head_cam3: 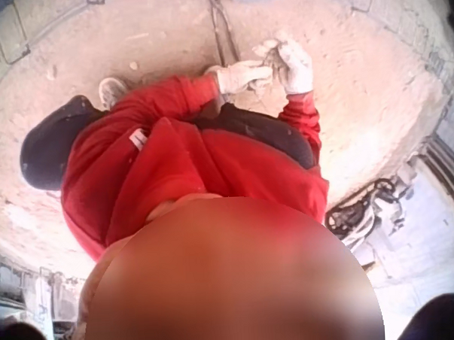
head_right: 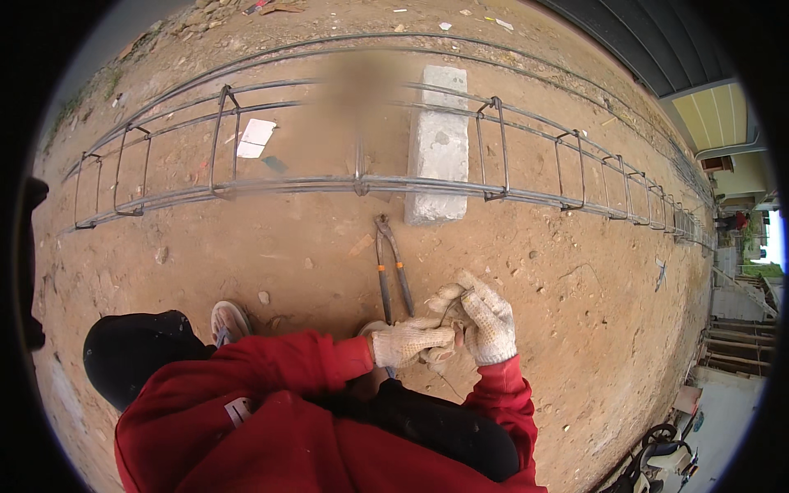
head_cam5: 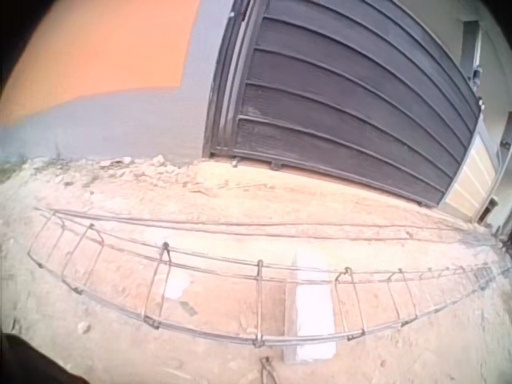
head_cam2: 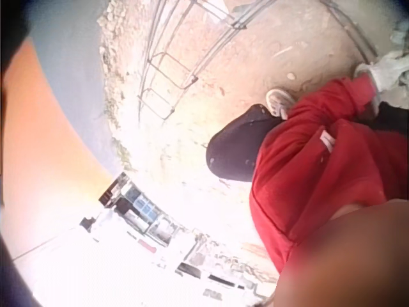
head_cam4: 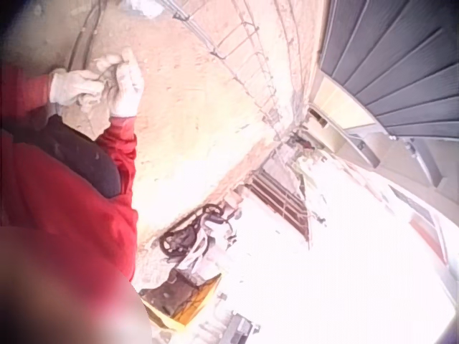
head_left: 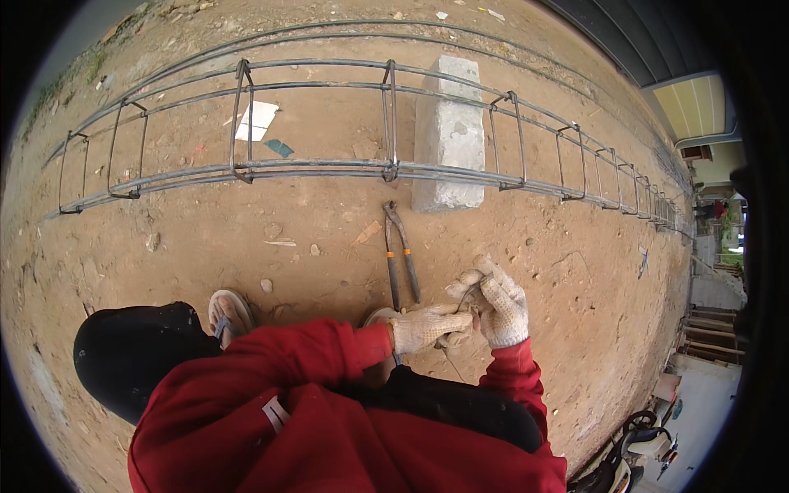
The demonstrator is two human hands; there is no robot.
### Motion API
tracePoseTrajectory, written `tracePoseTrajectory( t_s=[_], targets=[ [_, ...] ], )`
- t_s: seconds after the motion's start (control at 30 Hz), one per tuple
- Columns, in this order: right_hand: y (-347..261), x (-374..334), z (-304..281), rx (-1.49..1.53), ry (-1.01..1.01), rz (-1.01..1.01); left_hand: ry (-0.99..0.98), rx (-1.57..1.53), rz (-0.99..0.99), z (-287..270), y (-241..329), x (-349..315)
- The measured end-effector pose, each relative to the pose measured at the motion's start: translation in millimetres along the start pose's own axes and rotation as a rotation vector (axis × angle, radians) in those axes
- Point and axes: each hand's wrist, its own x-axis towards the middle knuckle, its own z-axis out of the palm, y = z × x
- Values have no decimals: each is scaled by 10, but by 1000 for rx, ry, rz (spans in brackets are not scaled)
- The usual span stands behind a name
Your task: The person assembles a rebar cage by tying intersecting steel bars with wire. They use pliers to twist and secure the wire at each joint, moving along the structure to complete multiple connections.
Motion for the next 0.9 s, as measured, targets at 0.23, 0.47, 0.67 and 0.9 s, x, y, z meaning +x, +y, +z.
tracePoseTrajectory(
  t_s=[0.23,0.47,0.67,0.9],
  targets=[
    [-115,36,28,-275,141,101,18,14,-13,65,-5,59],
    [-206,88,157,-247,290,26,242,543,196,67,-52,164],
    [-189,396,278,112,154,-74,460,158,259,75,-22,173],
    [-77,626,486,124,-153,109,657,1165,648,11,127,-200]
  ],
)
